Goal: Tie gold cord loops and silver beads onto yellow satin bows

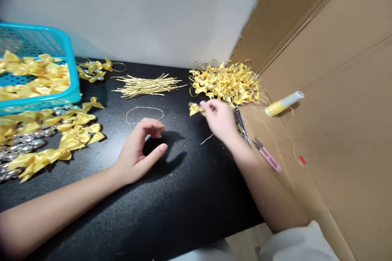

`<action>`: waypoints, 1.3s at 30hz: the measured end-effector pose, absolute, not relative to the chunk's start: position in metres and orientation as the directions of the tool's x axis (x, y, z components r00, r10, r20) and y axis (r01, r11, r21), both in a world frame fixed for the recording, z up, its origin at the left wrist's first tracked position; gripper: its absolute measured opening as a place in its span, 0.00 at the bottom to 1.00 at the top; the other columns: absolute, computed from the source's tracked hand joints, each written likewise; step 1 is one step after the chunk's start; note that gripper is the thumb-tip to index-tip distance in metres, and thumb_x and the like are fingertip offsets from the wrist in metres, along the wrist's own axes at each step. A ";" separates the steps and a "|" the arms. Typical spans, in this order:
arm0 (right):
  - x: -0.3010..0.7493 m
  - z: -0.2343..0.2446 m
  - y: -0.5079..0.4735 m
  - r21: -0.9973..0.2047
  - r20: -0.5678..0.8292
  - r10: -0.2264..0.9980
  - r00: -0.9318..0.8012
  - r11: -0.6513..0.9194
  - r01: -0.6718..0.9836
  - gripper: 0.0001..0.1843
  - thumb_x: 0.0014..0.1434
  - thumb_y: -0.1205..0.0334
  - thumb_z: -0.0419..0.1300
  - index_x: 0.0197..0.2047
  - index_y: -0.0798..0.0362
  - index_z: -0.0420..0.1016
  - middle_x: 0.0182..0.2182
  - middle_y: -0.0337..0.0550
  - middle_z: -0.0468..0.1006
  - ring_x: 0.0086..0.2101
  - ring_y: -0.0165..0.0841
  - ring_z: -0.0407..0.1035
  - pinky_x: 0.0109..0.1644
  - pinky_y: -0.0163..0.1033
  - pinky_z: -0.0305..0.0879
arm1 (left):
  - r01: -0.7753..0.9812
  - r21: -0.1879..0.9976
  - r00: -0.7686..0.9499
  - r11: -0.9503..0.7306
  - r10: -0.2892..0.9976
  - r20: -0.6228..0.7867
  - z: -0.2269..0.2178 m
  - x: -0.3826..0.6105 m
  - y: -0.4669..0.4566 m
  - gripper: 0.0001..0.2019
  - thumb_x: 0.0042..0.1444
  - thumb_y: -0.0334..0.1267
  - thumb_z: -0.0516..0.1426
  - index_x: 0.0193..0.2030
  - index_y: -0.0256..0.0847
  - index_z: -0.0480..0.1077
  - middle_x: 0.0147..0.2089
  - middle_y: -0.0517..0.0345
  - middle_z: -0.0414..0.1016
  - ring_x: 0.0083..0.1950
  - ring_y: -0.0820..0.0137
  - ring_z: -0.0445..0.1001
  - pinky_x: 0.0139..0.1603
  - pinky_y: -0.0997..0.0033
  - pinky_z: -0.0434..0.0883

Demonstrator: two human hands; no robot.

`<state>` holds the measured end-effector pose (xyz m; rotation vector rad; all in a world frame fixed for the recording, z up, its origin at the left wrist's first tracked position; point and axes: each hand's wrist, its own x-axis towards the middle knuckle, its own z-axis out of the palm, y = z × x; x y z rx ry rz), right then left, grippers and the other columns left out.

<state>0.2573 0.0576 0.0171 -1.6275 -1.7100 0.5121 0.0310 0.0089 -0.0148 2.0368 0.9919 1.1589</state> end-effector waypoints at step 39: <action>0.188 0.003 0.056 -0.163 -0.005 0.766 -0.643 0.634 0.756 0.09 0.67 0.62 0.55 0.38 0.54 0.74 0.41 0.45 0.76 0.43 0.37 0.61 0.45 0.43 0.46 | 0.214 0.926 -0.391 -0.312 0.841 0.373 -0.036 0.017 0.042 0.19 0.64 0.57 0.46 0.38 0.43 0.63 0.40 0.55 0.64 0.44 0.64 0.65 0.49 0.62 0.63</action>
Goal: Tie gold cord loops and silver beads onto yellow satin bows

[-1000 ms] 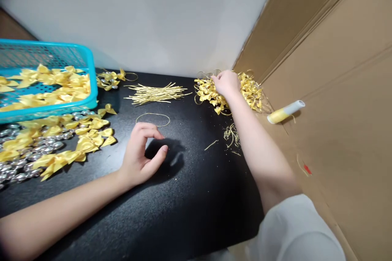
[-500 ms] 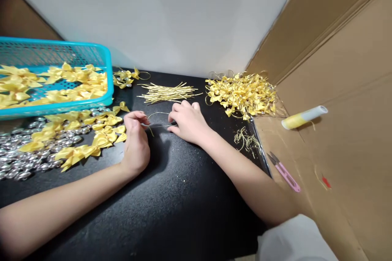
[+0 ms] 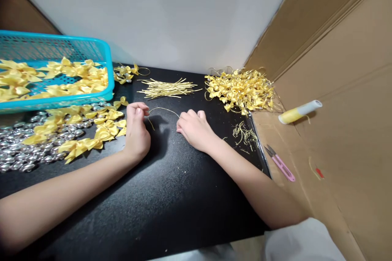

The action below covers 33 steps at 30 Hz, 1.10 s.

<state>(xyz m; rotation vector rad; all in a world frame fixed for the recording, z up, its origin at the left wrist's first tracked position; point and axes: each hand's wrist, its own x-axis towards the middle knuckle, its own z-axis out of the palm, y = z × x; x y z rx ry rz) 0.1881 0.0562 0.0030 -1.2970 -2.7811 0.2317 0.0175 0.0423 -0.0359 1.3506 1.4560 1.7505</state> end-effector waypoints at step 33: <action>0.206 0.004 0.012 -0.552 0.247 0.857 -0.453 0.508 0.661 0.08 0.66 0.64 0.53 0.33 0.51 0.68 0.36 0.42 0.74 0.39 0.34 0.64 0.45 0.41 0.56 | 0.298 0.827 0.570 -0.476 0.784 0.246 -0.008 0.016 0.032 0.16 0.64 0.42 0.51 0.26 0.39 0.68 0.25 0.60 0.71 0.30 0.70 0.69 0.38 0.70 0.65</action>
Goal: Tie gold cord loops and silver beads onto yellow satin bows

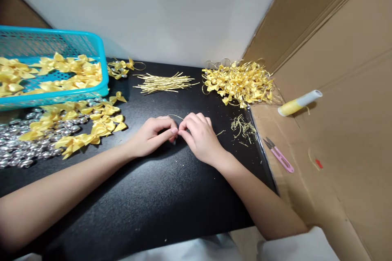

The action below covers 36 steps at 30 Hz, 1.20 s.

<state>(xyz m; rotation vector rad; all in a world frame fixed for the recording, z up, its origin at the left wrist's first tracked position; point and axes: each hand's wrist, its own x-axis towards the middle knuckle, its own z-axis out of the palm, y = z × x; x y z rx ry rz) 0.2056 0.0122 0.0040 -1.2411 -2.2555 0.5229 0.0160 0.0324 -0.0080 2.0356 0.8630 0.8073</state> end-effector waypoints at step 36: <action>0.208 -0.010 0.003 -0.349 0.543 0.785 -0.299 0.535 0.770 0.13 0.65 0.60 0.54 0.30 0.48 0.75 0.30 0.39 0.80 0.34 0.34 0.69 0.45 0.47 0.51 | 0.314 0.873 0.364 -0.372 0.897 0.251 -0.012 0.028 0.018 0.09 0.59 0.38 0.59 0.32 0.39 0.80 0.33 0.54 0.82 0.29 0.70 0.76 0.31 0.72 0.70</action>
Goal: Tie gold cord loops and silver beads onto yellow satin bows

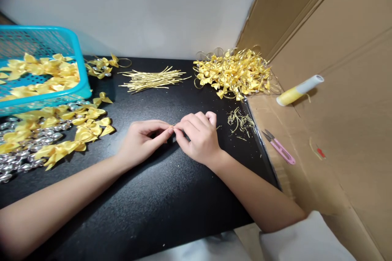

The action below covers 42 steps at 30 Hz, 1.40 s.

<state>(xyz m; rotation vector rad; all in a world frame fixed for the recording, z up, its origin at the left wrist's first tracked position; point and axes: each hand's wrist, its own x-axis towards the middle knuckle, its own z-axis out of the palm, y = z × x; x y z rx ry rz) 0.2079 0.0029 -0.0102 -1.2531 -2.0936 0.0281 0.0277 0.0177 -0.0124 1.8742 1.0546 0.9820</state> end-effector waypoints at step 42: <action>0.206 -0.021 0.009 -0.346 0.737 0.614 -0.283 0.701 0.623 0.09 0.60 0.72 0.61 0.31 0.49 0.72 0.29 0.32 0.82 0.31 0.28 0.73 0.43 0.43 0.57 | 0.036 0.999 0.432 -0.038 0.902 0.019 -0.008 0.026 0.026 0.13 0.49 0.28 0.54 0.16 0.38 0.72 0.25 0.61 0.78 0.32 0.73 0.74 0.40 0.75 0.70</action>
